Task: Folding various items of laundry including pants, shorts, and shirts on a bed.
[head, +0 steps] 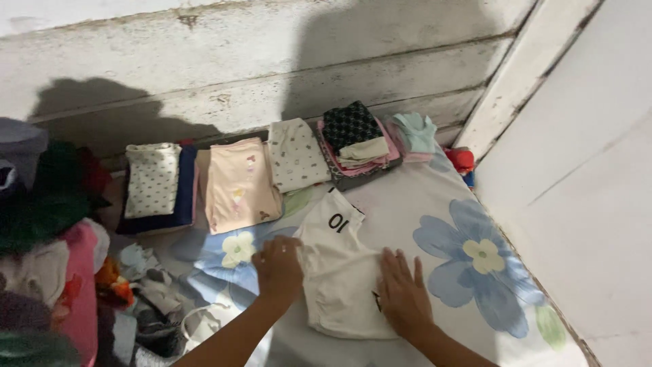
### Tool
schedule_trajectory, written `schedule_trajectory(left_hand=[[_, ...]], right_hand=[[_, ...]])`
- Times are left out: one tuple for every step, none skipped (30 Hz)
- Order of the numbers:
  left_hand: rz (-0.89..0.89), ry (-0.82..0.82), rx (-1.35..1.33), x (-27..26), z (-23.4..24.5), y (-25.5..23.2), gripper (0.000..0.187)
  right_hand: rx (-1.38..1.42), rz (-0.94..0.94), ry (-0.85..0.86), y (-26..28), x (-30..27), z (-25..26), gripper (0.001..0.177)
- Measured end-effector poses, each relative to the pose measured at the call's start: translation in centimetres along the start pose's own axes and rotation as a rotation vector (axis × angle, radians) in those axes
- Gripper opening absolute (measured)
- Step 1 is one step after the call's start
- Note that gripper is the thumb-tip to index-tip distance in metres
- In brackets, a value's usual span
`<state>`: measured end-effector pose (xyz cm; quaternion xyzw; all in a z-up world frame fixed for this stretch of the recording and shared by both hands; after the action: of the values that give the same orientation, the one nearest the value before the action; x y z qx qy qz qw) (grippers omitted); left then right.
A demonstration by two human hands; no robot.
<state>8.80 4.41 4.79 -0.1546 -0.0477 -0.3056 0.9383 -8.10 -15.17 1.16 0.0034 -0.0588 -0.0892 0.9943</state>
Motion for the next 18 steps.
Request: schedule_trajectory(left_hand=[[0.011,-0.003,0.002,0.0,-0.9,0.9,0.034],[0.142,0.002,0.025,0.0,-1.7,3.0,0.033],[0.273,0.007,0.048,-0.2,-2.6,5.1,0.035],[0.288,0.003,0.051,-0.1,-1.9,5.0,0.035],[0.343,0.096,0.009,0.1,-2.2,5.4,0.036],[0.393,0.188,-0.036,0.3,-2.6,5.7,0.040],[0.404,0.183,-0.036,0.5,-2.8,6.1,0.040],[0.410,0.207,-0.089,0.7,-3.4,6.3,0.039],[0.415,0.230,-0.143,0.8,-4.0,6.5,0.039],[0.423,0.226,-0.145,1.0,-4.0,6.5,0.039],[0.437,0.209,-0.178,1.2,-4.0,6.5,0.038],[0.449,0.194,-0.211,1.3,-4.0,6.4,0.037],[0.453,0.192,-0.212,1.3,-3.5,6.3,0.037],[0.431,0.235,-0.156,1.4,-3.3,6.0,0.031],[0.409,0.277,-0.099,1.5,-3.2,5.7,0.027],[0.415,0.276,-0.101,1.5,-4.2,6.2,0.027],[0.393,0.201,-0.036,1.6,-4.5,6.4,0.026],[0.368,0.127,0.028,1.8,-5.0,6.6,0.026]], right_hand=[[0.001,0.011,0.001,0.3,1.0,0.3,0.061],[0.058,-0.060,-0.022,-0.2,2.2,0.7,0.060],[0.116,-0.131,-0.044,-0.6,3.3,1.1,0.059],[0.119,-0.115,-0.043,-0.9,5.1,0.6,0.059],[0.283,-0.137,-0.114,-1.7,6.8,0.6,0.059],[0.445,-0.163,-0.185,-2.7,8.5,0.5,0.059],[0.447,-0.152,-0.183,-3.5,10.4,-0.6,0.059],[0.450,-0.125,-0.203,-4.2,12.1,-1.5,0.053],[0.453,-0.099,-0.223,-5.0,13.9,-2.4,0.048],[0.453,-0.091,-0.221,-5.4,15.0,-2.4,0.048],[0.411,-0.105,-0.076,-5.7,16.4,-3.6,0.048],[0.368,-0.122,0.067,-6.1,17.6,-4.8,0.049],[0.367,-0.118,0.068,-5.9,17.3,-3.2,0.049],[0.369,-0.221,0.223,-6.2,16.9,-3.1,0.051],[0.368,-0.327,0.374,-6.6,16.2,-3.0,0.052],[0.366,-0.321,0.377,-7.1,15.9,-3.2,0.052],[0.285,-0.348,0.366,-8.0,15.7,-3.3,0.053],[0.205,-0.376,0.354,-8.9,15.3,-3.3,0.055]])
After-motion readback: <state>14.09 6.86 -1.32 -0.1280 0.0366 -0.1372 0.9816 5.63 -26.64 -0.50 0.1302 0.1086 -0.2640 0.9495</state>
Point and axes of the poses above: each hand's wrist, its own x-axis towards the middle knuckle, its own z-axis out of the back of the hand, y = z × x, the point moved 9 cm from there along x, towards the middle knuckle, and after that the axes turned 9 degrees about y, right-handed, at the moved point
